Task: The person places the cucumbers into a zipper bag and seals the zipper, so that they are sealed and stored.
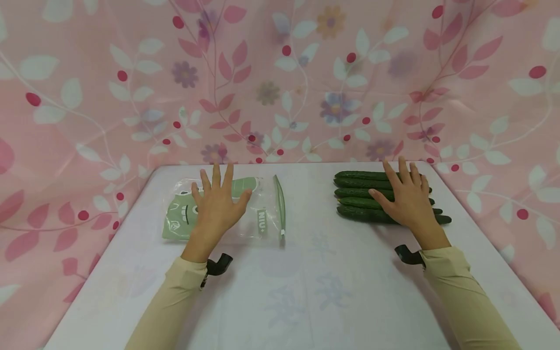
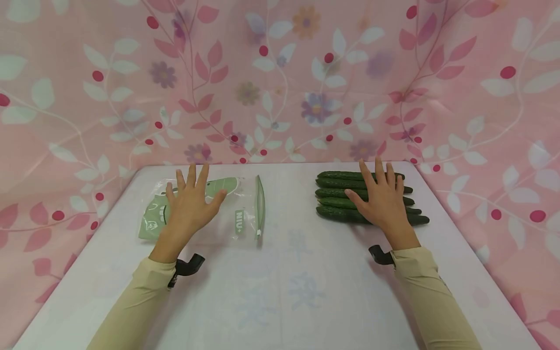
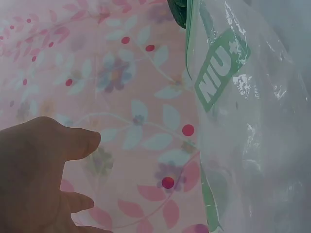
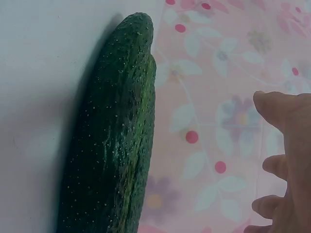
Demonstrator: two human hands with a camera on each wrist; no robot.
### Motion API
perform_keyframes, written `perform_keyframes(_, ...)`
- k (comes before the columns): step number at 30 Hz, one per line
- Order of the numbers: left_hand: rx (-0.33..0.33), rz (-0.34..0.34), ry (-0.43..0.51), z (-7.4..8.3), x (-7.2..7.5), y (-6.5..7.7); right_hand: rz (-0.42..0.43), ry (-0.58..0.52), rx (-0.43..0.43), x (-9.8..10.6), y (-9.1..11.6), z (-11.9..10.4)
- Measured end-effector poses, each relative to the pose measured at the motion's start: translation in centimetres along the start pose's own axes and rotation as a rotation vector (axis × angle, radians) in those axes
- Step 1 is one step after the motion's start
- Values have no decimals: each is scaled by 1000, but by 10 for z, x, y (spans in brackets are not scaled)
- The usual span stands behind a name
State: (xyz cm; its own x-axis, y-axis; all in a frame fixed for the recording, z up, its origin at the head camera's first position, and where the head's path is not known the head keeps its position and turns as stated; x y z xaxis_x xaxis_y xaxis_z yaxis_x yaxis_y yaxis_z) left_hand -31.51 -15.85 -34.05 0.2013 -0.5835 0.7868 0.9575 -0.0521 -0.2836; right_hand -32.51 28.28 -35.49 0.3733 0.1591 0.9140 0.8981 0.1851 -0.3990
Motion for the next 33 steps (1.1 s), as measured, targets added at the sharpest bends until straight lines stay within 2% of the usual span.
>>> perform_keyframes(7, 43, -127, 190, 1, -24, -2, -67, -111, -20, -7, 3, 3)
perform_keyframes(11, 61, -165, 229, 4, -39, -3, -97, -127, -31, -9, 4, 6)
perform_keyframes(21, 111, -213, 134, 7, -80, -10, -99, -125, -34, -13, 12, 21)
perform_keyframes(27, 170, -239, 54, 3, -96, -9, -100, -119, -40, -14, 18, 30)
perform_keyframes(33, 183, -242, -19, -3, -107, -6, -100, -111, -59, -15, 25, 38)
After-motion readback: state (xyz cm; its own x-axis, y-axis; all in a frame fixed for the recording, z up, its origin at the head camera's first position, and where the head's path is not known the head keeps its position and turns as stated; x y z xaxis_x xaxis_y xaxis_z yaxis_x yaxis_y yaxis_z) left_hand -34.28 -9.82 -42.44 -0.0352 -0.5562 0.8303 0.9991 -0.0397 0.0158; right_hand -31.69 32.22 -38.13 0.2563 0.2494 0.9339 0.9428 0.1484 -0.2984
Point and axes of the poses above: each hand's wrist, its own y-axis away from the middle knuckle, its own x-axis out of the back of the hand, z = x × y, the point moved 10 cm from there along -y, towards the middle knuckle, and after that the axes turned 12 degrees about y, right-handed, at the moved point
